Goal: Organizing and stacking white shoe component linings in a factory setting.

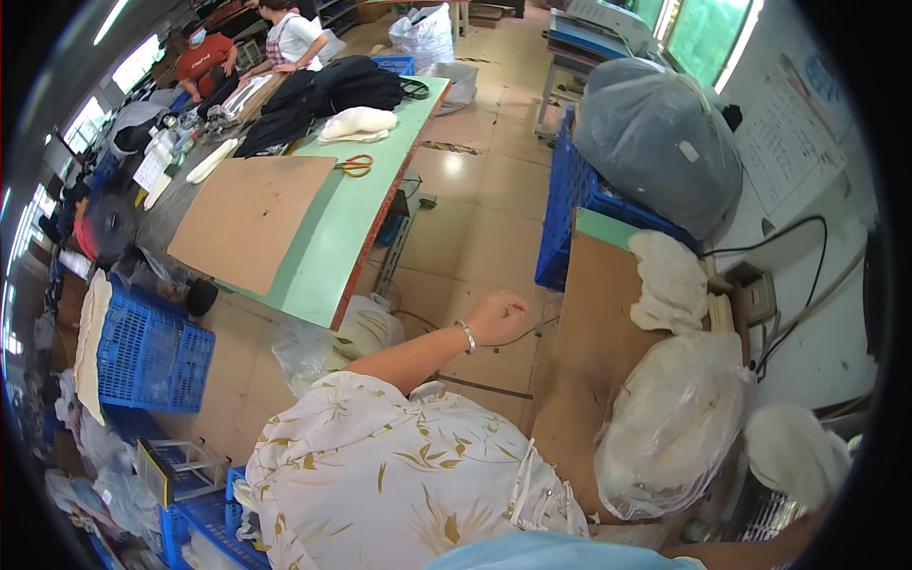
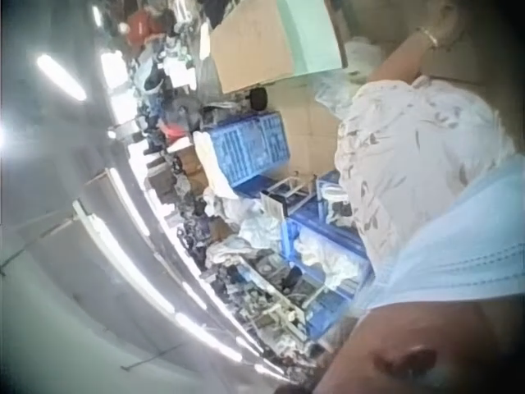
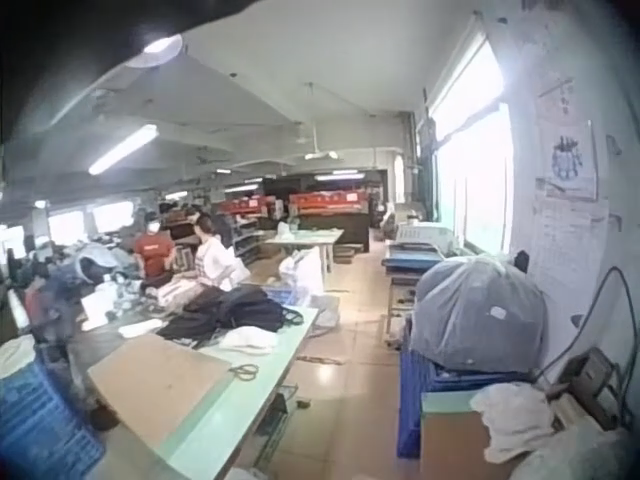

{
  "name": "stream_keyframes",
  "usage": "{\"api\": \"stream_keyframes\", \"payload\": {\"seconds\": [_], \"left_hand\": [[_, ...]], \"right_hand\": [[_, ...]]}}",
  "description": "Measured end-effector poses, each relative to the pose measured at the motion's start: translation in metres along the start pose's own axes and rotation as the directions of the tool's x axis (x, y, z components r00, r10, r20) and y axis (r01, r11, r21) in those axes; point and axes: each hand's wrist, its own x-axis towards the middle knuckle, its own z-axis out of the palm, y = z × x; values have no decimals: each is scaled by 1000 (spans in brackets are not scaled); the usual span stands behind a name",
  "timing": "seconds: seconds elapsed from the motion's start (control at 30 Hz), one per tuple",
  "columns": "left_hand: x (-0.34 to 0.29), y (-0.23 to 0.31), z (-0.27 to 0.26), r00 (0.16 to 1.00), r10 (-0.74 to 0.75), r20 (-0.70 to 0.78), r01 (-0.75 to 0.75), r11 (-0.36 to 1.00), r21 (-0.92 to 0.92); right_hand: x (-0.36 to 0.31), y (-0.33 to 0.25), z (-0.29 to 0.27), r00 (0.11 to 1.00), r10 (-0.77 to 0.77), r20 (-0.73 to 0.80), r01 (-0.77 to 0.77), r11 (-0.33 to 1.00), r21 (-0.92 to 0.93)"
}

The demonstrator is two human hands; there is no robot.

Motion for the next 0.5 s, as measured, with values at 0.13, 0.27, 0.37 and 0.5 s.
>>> {"api": "stream_keyframes", "payload": {"seconds": [0.13,0.27,0.37,0.5], "left_hand": [[-29,-7,-60,981,-135,-141,141,990,28],[-22,-37,-117,987,-16,-162,36,992,120],[-30,-74,-175,963,-73,-259,110,986,128],[-34,-102,-244,943,-79,-323,132,981,145]], "right_hand": [[-68,-291,199,943,-265,200,293,948,-126],[-48,-365,253,945,67,321,-18,988,-155],[-54,-422,274,981,118,152,-136,984,115],[-85,-547,305,985,-49,168,-1,959,284]]}}
